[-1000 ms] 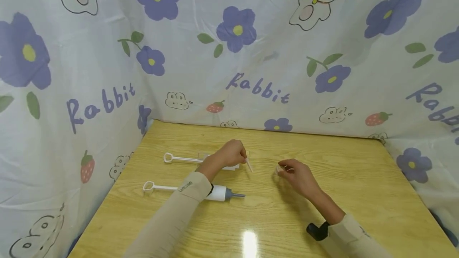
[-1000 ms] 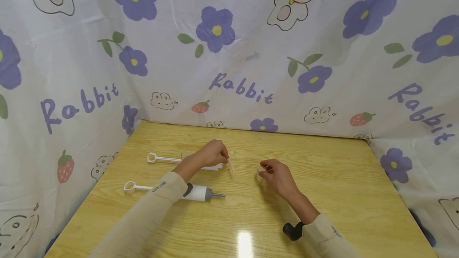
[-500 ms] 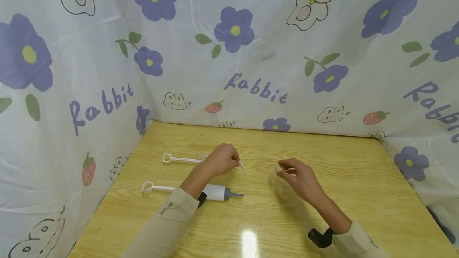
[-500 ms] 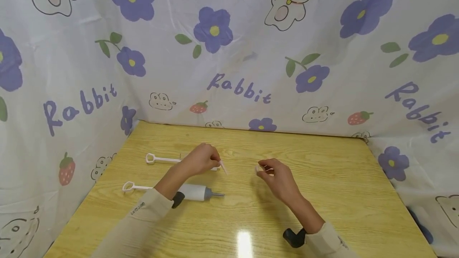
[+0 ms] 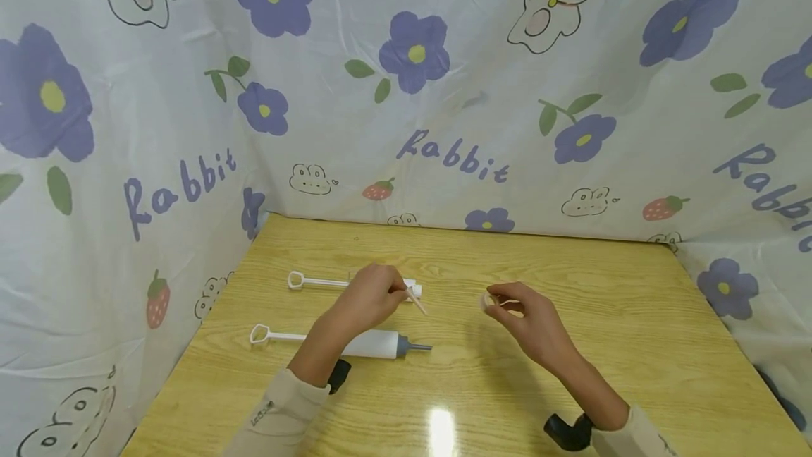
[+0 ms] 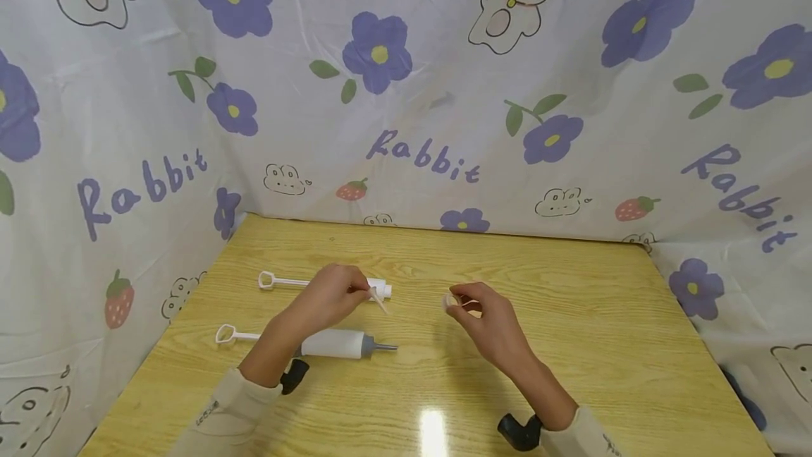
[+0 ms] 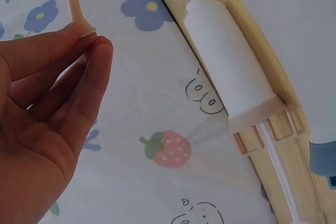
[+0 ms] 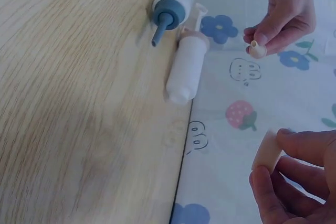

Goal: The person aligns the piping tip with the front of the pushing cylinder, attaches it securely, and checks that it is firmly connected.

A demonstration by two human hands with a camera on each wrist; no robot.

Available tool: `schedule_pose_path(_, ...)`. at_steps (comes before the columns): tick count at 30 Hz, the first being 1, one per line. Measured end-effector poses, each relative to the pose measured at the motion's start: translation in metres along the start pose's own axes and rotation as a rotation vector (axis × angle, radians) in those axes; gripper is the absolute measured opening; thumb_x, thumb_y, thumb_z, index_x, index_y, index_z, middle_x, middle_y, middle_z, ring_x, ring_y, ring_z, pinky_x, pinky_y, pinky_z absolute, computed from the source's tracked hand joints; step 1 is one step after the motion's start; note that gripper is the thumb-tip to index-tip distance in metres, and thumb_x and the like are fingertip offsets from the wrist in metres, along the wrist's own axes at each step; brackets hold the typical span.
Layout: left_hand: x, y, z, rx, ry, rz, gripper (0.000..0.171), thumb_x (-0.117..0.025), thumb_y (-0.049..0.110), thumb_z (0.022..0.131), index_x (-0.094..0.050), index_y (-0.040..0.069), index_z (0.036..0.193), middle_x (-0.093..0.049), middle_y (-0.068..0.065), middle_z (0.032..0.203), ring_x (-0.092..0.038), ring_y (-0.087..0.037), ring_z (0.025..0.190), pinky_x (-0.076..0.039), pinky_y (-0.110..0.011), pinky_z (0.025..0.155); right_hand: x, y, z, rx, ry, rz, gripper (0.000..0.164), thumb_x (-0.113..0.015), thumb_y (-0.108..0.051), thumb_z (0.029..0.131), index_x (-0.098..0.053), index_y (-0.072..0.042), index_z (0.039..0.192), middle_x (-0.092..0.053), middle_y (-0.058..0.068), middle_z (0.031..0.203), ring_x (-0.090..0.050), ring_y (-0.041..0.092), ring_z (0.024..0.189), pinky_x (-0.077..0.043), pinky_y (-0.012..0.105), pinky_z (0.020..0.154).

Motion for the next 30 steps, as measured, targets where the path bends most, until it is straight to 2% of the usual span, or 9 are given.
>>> schedule_pose_path(5,0.004,0.002,-0.015,0.005,0.056,-0.008,0.013,-0.070,0.005,0.096,-0.079,0.006,0.088,-0.066,-0.001,0.078,-0.050,-0.014,0.067,-0.043,-0.030,0.064,0.001,-0.005,-0.003,-0.014,0.008,0.015,0.037,-0.071,-0.024,0.099,-0.069,-0.008,0.132,-0.071,0.008,0.127,-0.069,0.023,0.110,-0.060,0.037,0.096)
schedule_pose_path(10,0.007,0.003,-0.027,0.025,0.131,0.020,0.012,-0.073,0.006,0.094,-0.079,0.007,0.084,-0.066,0.001,0.077,-0.053,-0.012,0.067,-0.047,-0.028,0.064,0.003,-0.011,-0.009,-0.020,0.005,0.040,0.040,-0.070,-0.028,0.100,-0.067,-0.009,0.135,-0.069,0.010,0.131,-0.069,0.024,0.114,-0.059,0.039,0.097)
schedule_pose_path(14,0.010,0.005,-0.037,0.046,0.176,0.033,0.010,-0.074,0.008,0.094,-0.080,0.008,0.086,-0.069,0.002,0.082,-0.056,-0.010,0.071,-0.051,-0.029,0.067,0.003,-0.015,-0.014,-0.026,0.003,0.080,0.040,-0.069,-0.031,0.100,-0.067,-0.011,0.135,-0.069,0.009,0.133,-0.068,0.023,0.116,-0.059,0.035,0.098)
schedule_pose_path(20,0.012,0.008,-0.048,0.046,0.219,0.036,0.010,-0.072,0.007,0.094,-0.079,0.008,0.088,-0.071,0.001,0.086,-0.058,-0.008,0.074,-0.054,-0.030,0.069,0.003,-0.021,-0.019,-0.021,0.010,0.135,0.039,-0.069,-0.028,0.100,-0.067,-0.012,0.135,-0.069,0.006,0.132,-0.068,0.022,0.117,-0.058,0.028,0.099)
schedule_pose_path(26,0.014,0.012,-0.054,0.033,0.256,0.056,0.009,-0.074,0.007,0.093,-0.078,0.008,0.086,-0.070,0.002,0.083,-0.060,-0.008,0.074,-0.054,-0.028,0.069,0.003,-0.025,-0.021,-0.019,0.015,0.168,0.038,-0.068,-0.026,0.101,-0.066,-0.011,0.137,-0.068,0.007,0.133,-0.068,0.023,0.118,-0.057,0.026,0.099)
schedule_pose_path(30,0.015,0.014,-0.057,0.037,0.267,0.060,0.009,-0.074,0.007,0.092,-0.078,0.008,0.085,-0.070,0.002,0.084,-0.061,-0.009,0.075,-0.055,-0.029,0.070,0.002,-0.027,-0.022,-0.034,0.011,0.209,0.038,-0.067,-0.026,0.102,-0.065,-0.012,0.137,-0.068,0.007,0.133,-0.068,0.023,0.118,-0.056,0.020,0.098)
Point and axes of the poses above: each hand's wrist, its own z-axis towards the middle knuckle, its own x-axis out of the back of the hand, y = z × x, the point moved 3 cm from there along z, towards the middle knuckle
